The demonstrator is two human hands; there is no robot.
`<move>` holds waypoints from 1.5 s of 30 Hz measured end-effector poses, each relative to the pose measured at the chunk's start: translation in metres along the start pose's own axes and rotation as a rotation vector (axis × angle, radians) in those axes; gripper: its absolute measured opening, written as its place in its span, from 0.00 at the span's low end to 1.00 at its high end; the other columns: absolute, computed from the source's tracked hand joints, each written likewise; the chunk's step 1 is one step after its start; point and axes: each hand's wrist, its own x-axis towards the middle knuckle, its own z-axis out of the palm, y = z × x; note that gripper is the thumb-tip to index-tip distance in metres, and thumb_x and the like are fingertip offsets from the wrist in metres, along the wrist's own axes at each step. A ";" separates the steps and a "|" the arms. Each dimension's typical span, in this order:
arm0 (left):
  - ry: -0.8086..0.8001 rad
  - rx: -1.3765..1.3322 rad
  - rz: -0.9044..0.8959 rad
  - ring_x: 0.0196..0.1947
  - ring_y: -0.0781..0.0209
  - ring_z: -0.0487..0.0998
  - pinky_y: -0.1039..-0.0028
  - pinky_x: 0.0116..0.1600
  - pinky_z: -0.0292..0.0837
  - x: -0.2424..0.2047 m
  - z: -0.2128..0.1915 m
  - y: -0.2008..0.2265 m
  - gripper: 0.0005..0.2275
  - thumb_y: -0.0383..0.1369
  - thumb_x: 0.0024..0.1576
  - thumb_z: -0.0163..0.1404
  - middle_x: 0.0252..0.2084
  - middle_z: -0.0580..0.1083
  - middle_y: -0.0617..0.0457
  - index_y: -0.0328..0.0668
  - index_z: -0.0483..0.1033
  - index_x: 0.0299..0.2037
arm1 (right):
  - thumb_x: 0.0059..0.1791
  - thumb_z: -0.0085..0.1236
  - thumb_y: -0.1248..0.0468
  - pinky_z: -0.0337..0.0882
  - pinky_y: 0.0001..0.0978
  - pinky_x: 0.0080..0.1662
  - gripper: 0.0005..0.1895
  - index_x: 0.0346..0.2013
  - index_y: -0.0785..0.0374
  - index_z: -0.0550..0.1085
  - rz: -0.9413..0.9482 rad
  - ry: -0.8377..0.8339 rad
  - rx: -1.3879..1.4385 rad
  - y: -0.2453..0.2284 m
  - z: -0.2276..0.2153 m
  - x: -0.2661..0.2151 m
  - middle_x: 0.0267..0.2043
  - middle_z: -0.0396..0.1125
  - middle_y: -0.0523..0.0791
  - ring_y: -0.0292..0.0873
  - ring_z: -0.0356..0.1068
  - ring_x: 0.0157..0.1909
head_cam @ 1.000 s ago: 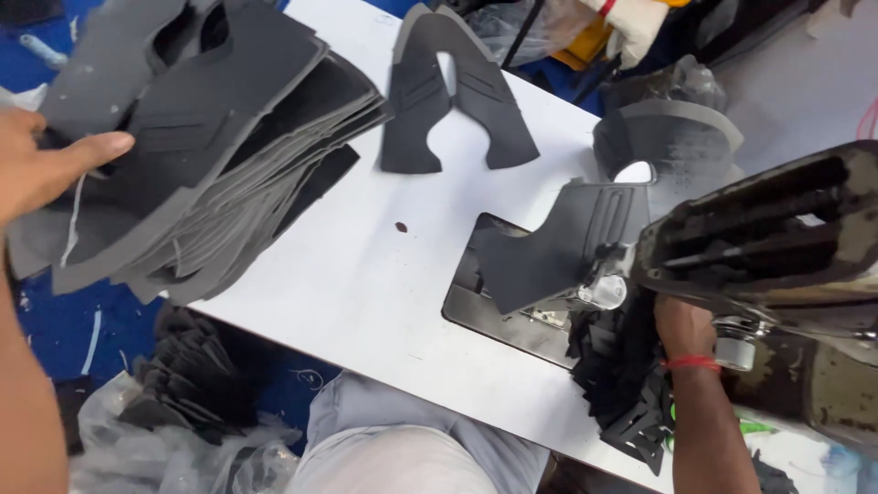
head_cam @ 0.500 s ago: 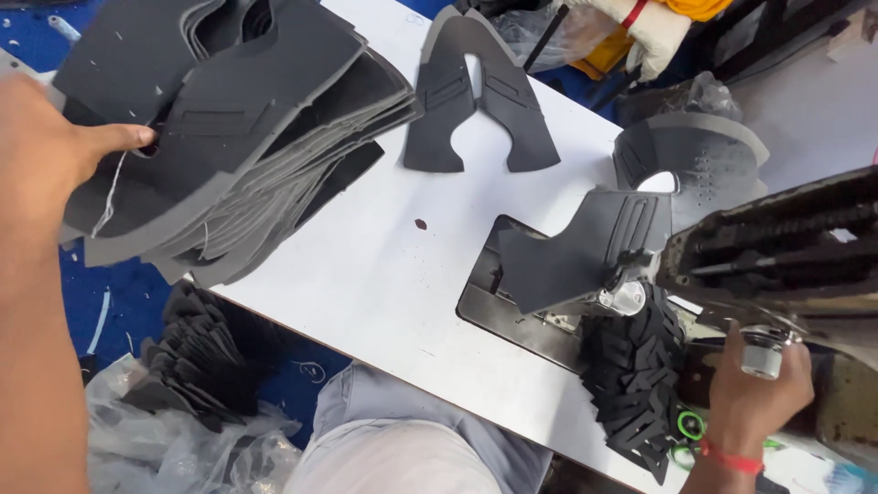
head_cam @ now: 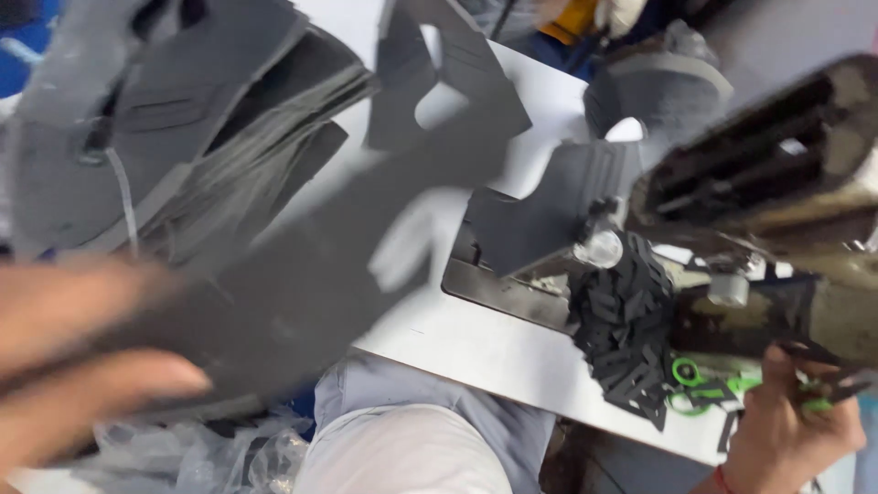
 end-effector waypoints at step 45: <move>-0.763 -0.950 -0.314 0.38 0.72 0.76 0.75 0.45 0.75 0.096 0.332 0.110 0.15 0.37 0.58 0.58 0.38 0.81 0.53 0.31 0.78 0.47 | 0.48 0.63 0.72 0.63 0.19 0.24 0.15 0.51 0.68 0.78 0.486 -0.453 0.262 -0.004 0.039 -0.119 0.35 0.76 0.43 0.27 0.64 0.23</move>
